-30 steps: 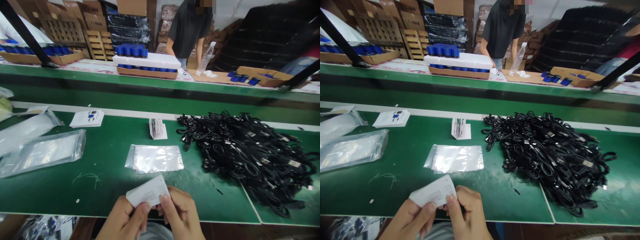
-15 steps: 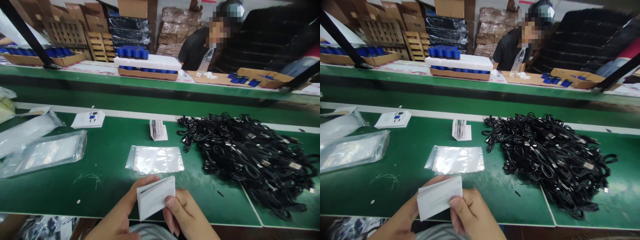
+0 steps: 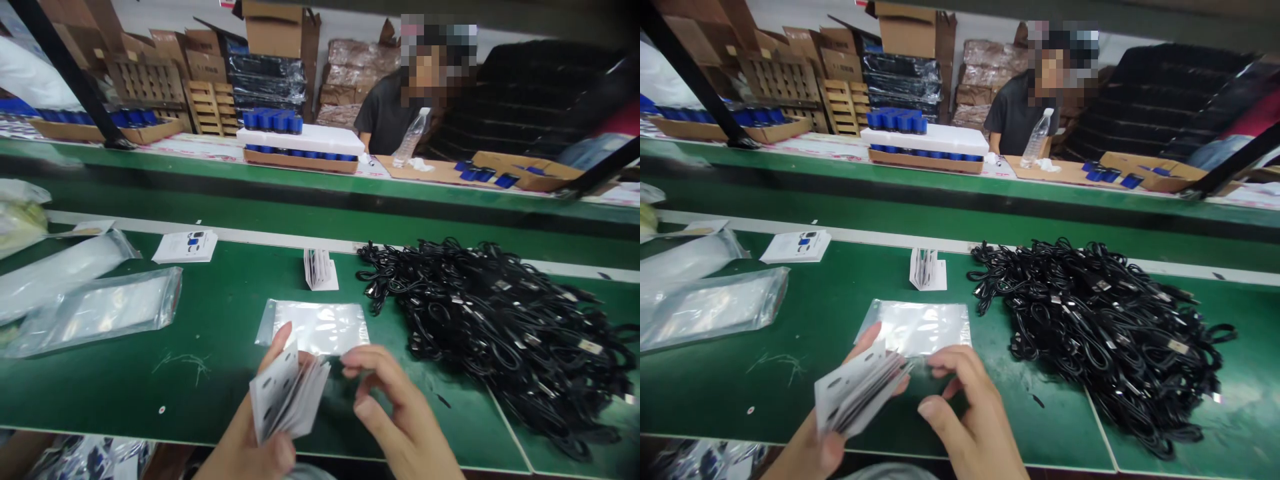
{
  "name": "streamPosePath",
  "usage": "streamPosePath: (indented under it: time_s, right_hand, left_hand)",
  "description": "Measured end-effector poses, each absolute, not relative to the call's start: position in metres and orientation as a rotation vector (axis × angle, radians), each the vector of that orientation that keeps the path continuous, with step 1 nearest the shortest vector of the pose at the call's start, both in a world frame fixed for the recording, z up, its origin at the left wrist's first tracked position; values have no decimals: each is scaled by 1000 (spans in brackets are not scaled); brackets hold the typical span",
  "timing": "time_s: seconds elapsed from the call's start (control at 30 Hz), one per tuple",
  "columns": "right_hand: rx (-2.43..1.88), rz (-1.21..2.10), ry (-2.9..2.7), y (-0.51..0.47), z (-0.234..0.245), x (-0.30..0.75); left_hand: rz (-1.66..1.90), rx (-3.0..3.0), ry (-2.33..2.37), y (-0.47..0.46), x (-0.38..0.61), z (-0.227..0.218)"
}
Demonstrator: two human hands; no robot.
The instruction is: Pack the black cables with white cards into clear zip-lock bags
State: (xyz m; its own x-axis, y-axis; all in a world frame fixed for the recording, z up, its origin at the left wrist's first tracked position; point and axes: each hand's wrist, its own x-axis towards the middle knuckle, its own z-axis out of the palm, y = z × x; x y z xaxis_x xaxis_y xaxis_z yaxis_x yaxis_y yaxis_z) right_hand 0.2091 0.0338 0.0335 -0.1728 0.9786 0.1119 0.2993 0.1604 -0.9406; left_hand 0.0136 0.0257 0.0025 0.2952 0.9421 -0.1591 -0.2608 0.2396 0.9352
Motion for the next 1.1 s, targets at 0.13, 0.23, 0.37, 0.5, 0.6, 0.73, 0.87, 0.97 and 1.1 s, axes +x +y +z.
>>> streamPosePath:
  time_s: [0.13,0.23,0.37,0.5,0.6,0.73,0.87,0.97,1.1]
  right_hand:
    - [-1235,712,-1786,25,53,205]
    - [-1302,635,-1847,22,57,193]
    - [-1384,662,-1938,28,54,185]
    - [-1466,725,-2056,35,54,186]
    - [-1544,736,-1981,47,61,197]
    - [-1779,650,-1763,85,76,221]
    - [-1914,547,-1717,139,81,230]
    - [-1941,589,-1711,169,74,222]
    - [-1872,892,-1726,186,57,206]
  left_hand:
    - [874,1317,1209,31,19,11]
    - [922,1683,1421,32,25,10]
    - [1031,2098,1499,34,32,5]
    - [965,2248,1495,36,31,5]
    - [845,2113,1472,36,25,6]
    - [809,1742,1369,48,12,10]
    - [844,1347,1232,84,3,24]
    - [864,1203,1236,118,4,39]
    - [820,1132,1219,146,14,47]
